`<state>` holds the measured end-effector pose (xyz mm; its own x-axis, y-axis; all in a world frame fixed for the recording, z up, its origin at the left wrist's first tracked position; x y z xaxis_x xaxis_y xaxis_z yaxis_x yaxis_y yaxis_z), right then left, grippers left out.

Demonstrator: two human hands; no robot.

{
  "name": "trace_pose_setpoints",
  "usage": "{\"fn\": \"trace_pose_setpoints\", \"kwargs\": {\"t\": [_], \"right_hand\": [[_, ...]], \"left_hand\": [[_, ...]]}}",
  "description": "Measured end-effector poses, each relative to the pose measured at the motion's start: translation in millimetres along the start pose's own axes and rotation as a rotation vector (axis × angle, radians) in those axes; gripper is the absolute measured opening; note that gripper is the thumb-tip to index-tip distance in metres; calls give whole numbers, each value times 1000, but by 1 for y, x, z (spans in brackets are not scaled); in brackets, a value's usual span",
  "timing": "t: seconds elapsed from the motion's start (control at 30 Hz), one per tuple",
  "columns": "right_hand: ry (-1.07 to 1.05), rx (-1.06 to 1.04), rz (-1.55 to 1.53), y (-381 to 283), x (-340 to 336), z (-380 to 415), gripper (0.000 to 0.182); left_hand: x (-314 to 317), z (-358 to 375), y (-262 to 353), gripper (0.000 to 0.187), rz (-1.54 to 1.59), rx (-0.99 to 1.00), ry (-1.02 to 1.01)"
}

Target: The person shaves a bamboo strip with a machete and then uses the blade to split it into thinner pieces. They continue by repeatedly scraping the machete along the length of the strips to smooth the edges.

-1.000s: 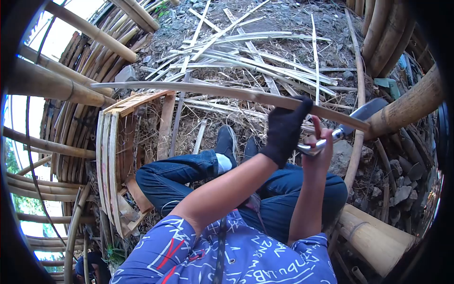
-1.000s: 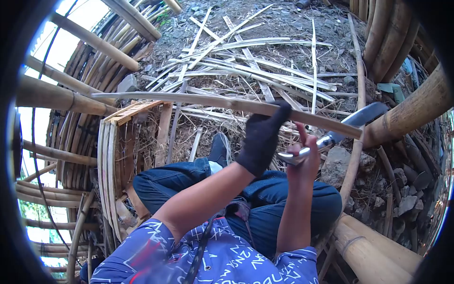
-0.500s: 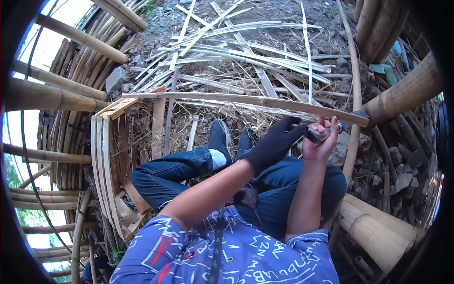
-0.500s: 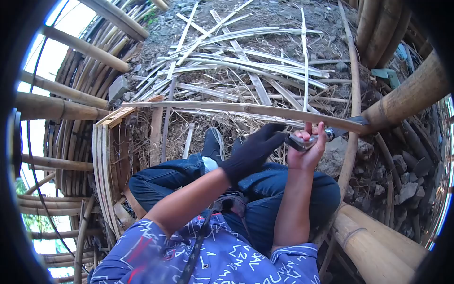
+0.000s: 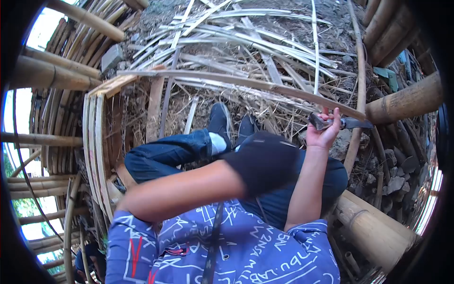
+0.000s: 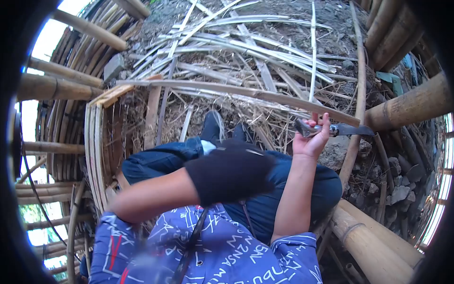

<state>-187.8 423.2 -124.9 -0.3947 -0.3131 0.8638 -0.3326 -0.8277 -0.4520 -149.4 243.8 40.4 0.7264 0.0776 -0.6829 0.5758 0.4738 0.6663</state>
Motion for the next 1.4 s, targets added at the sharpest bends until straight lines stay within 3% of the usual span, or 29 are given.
{"fn": "trace_pose_setpoints", "kwargs": {"t": [0.1, 0.17, 0.3, 0.33, 0.4, 0.43, 0.47, 0.57, 0.63, 0.73, 0.77, 0.83, 0.87, 0.9, 1.0, 1.07, 1.13, 1.17, 1.27, 1.3, 1.4], "right_hand": [[14, -32, 30, -4, -6, -3, 22], [-82, 63, -3, -1, -5, -6, 35], [-86, 115, -52, 3, -6, -6, 35], [-9, 37, 29, -2, -18, -12, 33], [111, -44, 125, -1, -7, -3, 31], [-18, 116, -5, 9, -4, -3, 26], [73, 14, 23, 6, -9, -6, 23], [34, 30, 48, 6, -3, 0, 25], [53, 17, 76, 6, 0, 2, 25], [112, 1, 106, 7, -8, -2, 23], [149, -8, 114, 7, -13, -4, 22], [188, -13, 146, 8, -20, -6, 24], [167, 13, 146, 7, -15, -2, 24], [179, -2, 127, 5, -13, -2, 21], [176, -16, 83, 2, -14, 0, 19], [155, -37, 81, -3, -18, -2, 22], [183, -57, 86, -8, -19, -3, 22], [196, -65, 78, -9, -18, -3, 21], [204, -82, 44, -12, -21, -4, 21], [195, -88, 42, -13, -22, -5, 21], [191, -113, 32, -16, -16, -7, 20]], "left_hand": [[9, 9, 46, 30, -87, 242, -129], [18, 27, 69, 31, -102, 369, -184], [28, 50, 85, 33, -85, 483, -240], [30, 52, 88, 33, -94, 509, -251], [30, 54, 97, 35, -95, 540, -285], [31, 54, 98, 35, -93, 535, -293], [32, 53, 102, 36, -105, 537, -307], [18, 45, 95, 38, -157, 397, -276], [-4, 33, 65, 39, -226, 176, -199], [-34, 11, -28, 41, -288, -296, -48], [-37, 8, -71, 56, -295, -438, 11], [-58, -4, -143, 64, -219, -408, 310], [-63, -5, -172, 68, -250, -291, 449], [-63, -9, -202, 74, -392, -370, 461], [-61, -13, -254, 71, -508, -550, 357], [-56, -13, -297, 56, -543, -532, 393], [-63, -19, -313, 43, -394, -593, 290], [-68, -18, -309, 37, -383, -548, 339], [-64, -26, -301, 45, -510, -374, 214], [-62, -28, -299, 50, -501, -411, 131], [-62, -38, -317, 30, -465, -420, 125]]}}
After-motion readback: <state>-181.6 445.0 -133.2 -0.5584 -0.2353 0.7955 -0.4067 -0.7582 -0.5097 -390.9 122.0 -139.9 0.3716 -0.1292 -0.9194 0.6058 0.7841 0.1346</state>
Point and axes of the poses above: each hand's wrist, its own z-axis away from the middle knuckle, its own x-axis out of the palm, y = z × x, the point moved 7 cm from there along -z, towards the middle knuckle, and after that the axes turned 14 degrees about -y, right-handed, at the moved point
